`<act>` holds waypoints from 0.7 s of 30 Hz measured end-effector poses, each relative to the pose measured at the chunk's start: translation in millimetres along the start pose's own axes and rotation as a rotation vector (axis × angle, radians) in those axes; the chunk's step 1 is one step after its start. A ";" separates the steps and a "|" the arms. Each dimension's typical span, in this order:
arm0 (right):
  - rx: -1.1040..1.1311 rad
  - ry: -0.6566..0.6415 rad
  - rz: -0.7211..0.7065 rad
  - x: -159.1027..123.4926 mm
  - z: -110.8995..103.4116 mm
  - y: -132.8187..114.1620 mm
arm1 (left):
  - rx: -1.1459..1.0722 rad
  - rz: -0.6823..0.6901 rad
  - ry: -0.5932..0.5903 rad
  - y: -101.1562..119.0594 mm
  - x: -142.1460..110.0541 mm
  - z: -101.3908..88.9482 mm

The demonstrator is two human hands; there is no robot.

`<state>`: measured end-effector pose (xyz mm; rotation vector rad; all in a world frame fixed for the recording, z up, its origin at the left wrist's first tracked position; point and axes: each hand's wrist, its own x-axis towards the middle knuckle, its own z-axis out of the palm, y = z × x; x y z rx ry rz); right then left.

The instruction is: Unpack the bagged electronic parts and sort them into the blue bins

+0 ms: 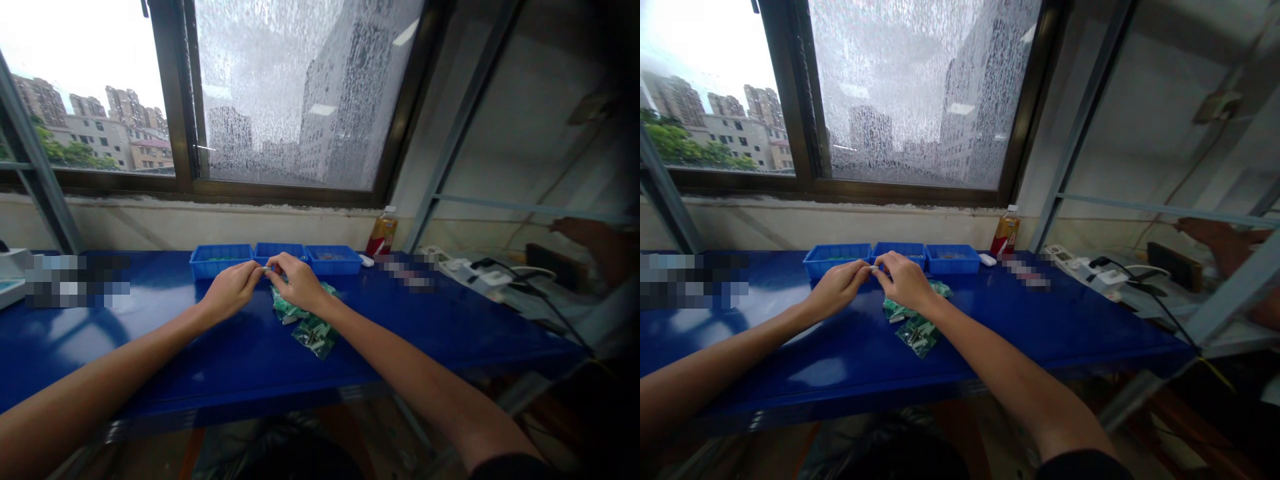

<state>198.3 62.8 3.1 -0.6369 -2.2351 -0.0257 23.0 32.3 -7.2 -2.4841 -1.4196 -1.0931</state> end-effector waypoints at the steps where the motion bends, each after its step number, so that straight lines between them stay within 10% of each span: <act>1: -0.008 -0.003 0.002 0.0 0.1 0.2 | -0.003 0.002 0.007 0.5 -0.2 -0.2; 21: -0.003 -0.001 -0.006 -0.1 0.1 -0.5 | -0.031 0.005 0.026 0.8 -0.9 -0.2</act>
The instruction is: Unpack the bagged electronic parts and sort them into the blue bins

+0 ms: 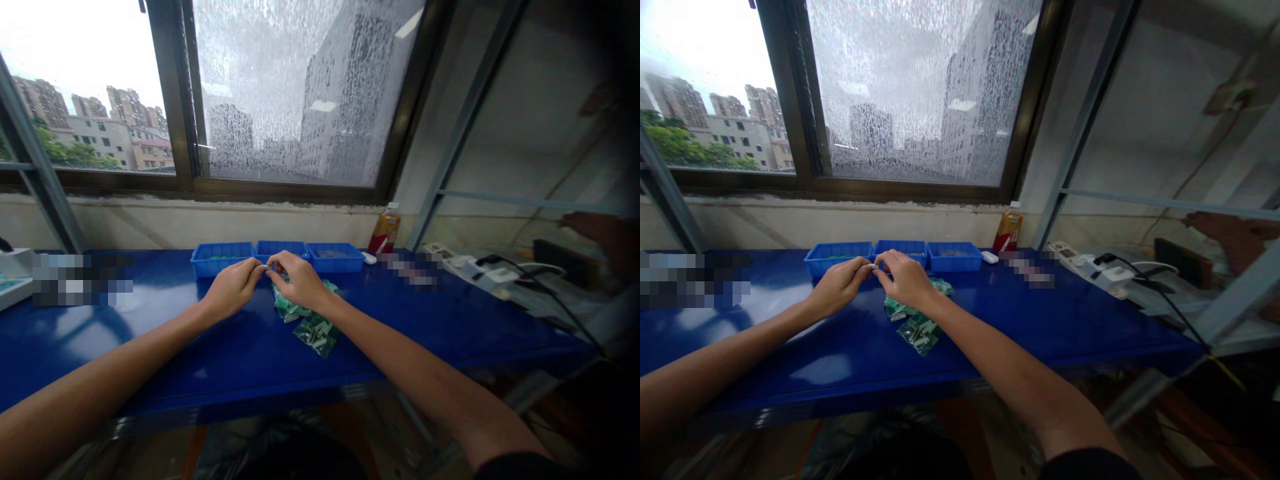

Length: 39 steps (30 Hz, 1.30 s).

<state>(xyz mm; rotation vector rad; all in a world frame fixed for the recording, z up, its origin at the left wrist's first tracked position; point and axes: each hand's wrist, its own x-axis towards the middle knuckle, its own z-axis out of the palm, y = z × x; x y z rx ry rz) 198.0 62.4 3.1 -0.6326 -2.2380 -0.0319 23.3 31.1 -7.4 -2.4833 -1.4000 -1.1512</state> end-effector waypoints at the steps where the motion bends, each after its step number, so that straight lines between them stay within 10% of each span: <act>1: -0.007 -0.002 -0.008 0.2 -0.2 -0.1 | 0.005 -0.002 -0.005 0.2 -0.1 -0.2; 39: 0.010 0.001 0.032 -0.2 -0.8 1.2 | -0.018 -0.045 0.014 3.7 0.1 -3.5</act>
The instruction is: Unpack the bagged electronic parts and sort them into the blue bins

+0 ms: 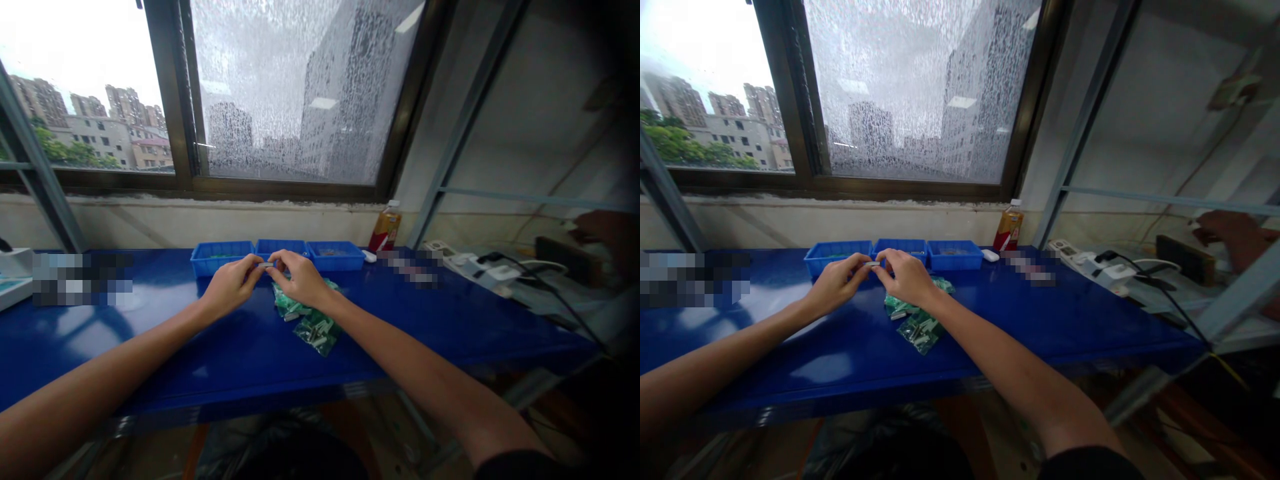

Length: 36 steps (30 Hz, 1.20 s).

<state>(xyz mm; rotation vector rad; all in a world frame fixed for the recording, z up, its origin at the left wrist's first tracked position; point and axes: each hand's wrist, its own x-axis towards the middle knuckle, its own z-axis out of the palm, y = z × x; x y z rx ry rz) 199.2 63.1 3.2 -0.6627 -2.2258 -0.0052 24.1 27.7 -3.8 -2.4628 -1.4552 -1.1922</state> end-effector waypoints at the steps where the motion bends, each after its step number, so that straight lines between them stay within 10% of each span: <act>1: -0.002 0.001 -0.011 0.3 -0.2 0.6 | -0.001 -0.003 -0.006 -0.4 0.3 -0.2; 13: -0.294 0.177 0.297 4.9 -7.5 80.2 | 0.145 0.103 -0.323 -17.6 3.1 28.9; 23: -0.315 0.141 0.349 2.6 -3.0 81.1 | 0.042 0.086 -0.159 -13.4 5.0 16.3; 31: 0.821 -0.028 0.798 13.5 -4.3 25.3 | -0.002 0.281 0.116 -0.3 2.6 1.0; 36: 1.032 0.029 0.724 13.8 -0.6 12.0 | -0.027 0.358 0.041 1.1 1.3 -0.1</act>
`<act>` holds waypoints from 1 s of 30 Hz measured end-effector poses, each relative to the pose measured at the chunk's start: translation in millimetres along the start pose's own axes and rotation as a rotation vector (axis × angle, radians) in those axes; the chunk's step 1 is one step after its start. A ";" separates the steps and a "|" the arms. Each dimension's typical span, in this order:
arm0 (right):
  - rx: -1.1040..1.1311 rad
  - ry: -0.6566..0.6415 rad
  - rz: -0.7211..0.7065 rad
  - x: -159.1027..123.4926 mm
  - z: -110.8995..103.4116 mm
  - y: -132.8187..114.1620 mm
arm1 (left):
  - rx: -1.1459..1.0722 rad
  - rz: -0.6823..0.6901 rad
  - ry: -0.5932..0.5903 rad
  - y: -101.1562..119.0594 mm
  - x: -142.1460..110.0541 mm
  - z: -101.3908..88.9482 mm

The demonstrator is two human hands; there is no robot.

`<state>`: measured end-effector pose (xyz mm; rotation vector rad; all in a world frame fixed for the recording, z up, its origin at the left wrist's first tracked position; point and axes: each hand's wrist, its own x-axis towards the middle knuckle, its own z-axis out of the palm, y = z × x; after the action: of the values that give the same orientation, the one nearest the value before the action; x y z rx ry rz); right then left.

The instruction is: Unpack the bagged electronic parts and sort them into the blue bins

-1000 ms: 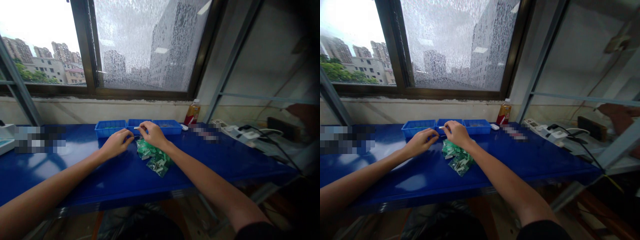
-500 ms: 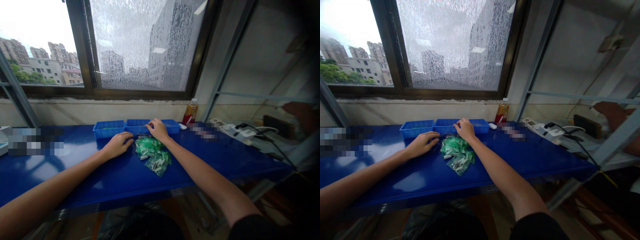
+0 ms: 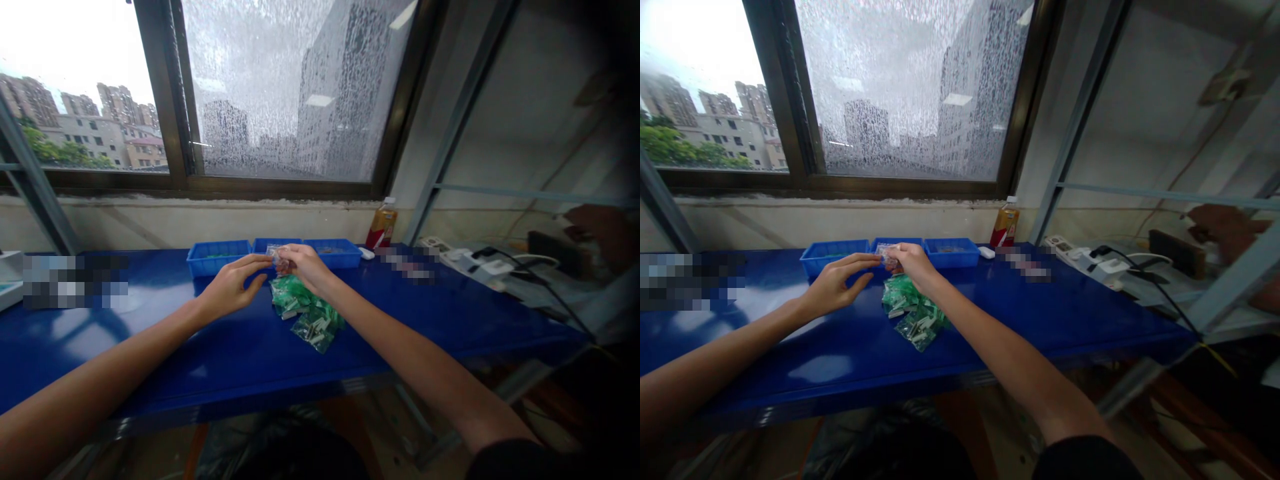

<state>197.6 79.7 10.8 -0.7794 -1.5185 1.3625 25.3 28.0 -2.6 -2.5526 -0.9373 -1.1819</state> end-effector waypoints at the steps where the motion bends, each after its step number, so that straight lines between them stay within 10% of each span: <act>1: -0.044 0.015 -0.048 0.2 -0.2 0.5 | -0.017 -0.007 -0.024 0.0 -0.2 0.6; 14: -0.900 -0.003 -0.803 -13.7 6.7 5.5 | -0.931 -0.903 0.040 -4.8 4.5 8.4; 20: -0.977 0.063 -0.725 -16.6 8.6 9.2 | -0.690 -0.769 0.116 -8.2 2.0 8.2; 30: -0.516 0.011 -0.263 -9.7 17.2 5.9 | 0.006 -0.176 0.079 -3.1 -0.9 2.6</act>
<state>184.7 65.3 3.6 -0.8556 -1.9178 0.7761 24.6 31.0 -5.3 -2.4404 -1.1642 -1.3132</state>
